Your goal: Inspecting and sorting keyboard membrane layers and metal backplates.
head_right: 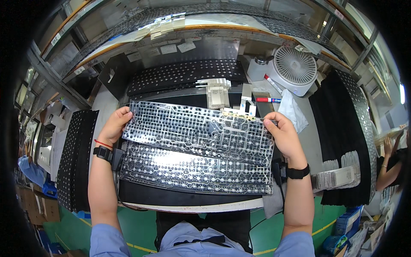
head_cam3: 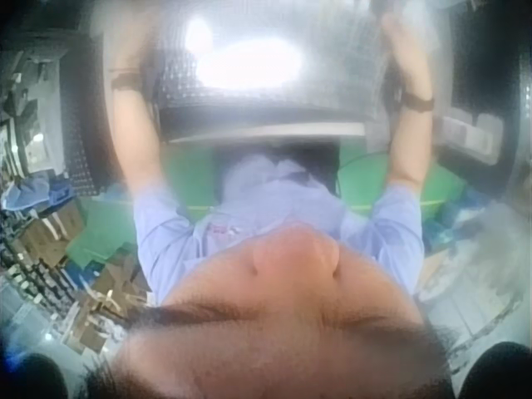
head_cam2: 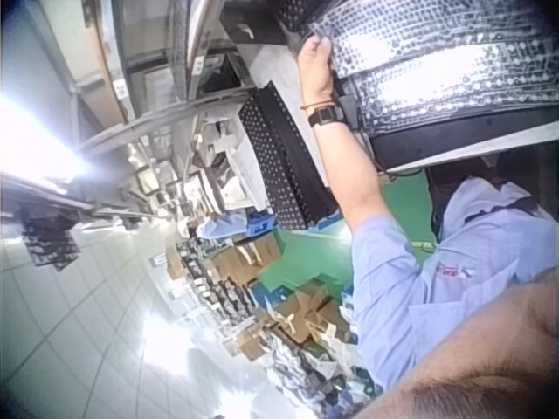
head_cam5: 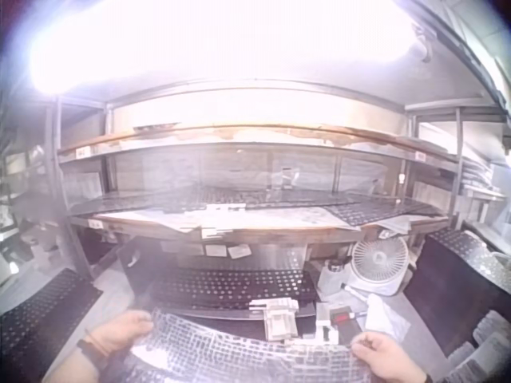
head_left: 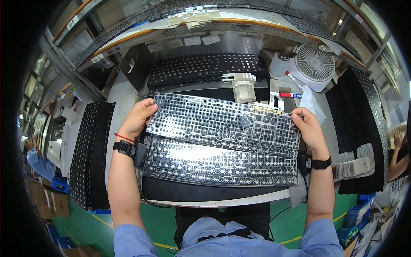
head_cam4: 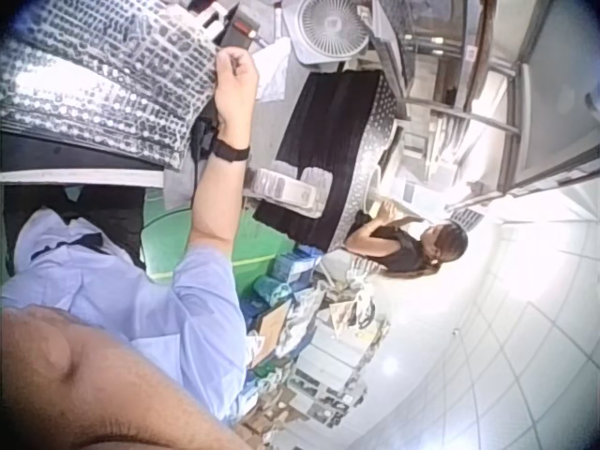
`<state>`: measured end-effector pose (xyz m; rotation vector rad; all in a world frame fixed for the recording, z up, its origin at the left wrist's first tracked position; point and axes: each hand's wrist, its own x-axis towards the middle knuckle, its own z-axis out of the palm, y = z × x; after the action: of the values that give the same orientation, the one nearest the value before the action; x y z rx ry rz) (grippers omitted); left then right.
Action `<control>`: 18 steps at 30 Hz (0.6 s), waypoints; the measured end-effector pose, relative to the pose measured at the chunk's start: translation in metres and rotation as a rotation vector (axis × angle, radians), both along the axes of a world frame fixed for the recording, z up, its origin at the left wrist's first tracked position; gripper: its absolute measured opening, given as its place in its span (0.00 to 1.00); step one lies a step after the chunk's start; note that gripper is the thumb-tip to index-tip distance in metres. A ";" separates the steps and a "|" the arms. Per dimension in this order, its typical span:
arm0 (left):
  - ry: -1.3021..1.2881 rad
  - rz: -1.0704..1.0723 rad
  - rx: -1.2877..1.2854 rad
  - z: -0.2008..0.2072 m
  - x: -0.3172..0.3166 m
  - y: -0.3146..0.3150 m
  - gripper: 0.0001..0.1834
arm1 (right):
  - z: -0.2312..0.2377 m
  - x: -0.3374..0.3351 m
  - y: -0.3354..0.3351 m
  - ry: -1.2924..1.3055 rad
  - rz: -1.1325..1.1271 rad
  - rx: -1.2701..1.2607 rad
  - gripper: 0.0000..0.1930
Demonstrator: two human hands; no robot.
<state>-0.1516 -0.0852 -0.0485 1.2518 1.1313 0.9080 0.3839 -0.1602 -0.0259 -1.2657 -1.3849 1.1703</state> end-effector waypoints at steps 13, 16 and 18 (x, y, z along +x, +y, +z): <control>-0.176 0.186 0.075 0.001 0.004 0.003 0.07 | 0.001 0.000 -0.001 0.081 -0.030 -0.104 0.06; -0.161 0.229 0.089 0.000 0.003 0.005 0.08 | 0.001 0.001 -0.001 0.052 -0.035 -0.078 0.06; -0.165 0.183 0.118 -0.006 -0.011 0.009 0.08 | -0.001 0.004 0.001 0.058 -0.007 -0.032 0.06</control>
<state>-0.1626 -0.0764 -0.0540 1.1574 1.0856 1.2076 0.3878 -0.1590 -0.0269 -1.2483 -1.3228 1.2196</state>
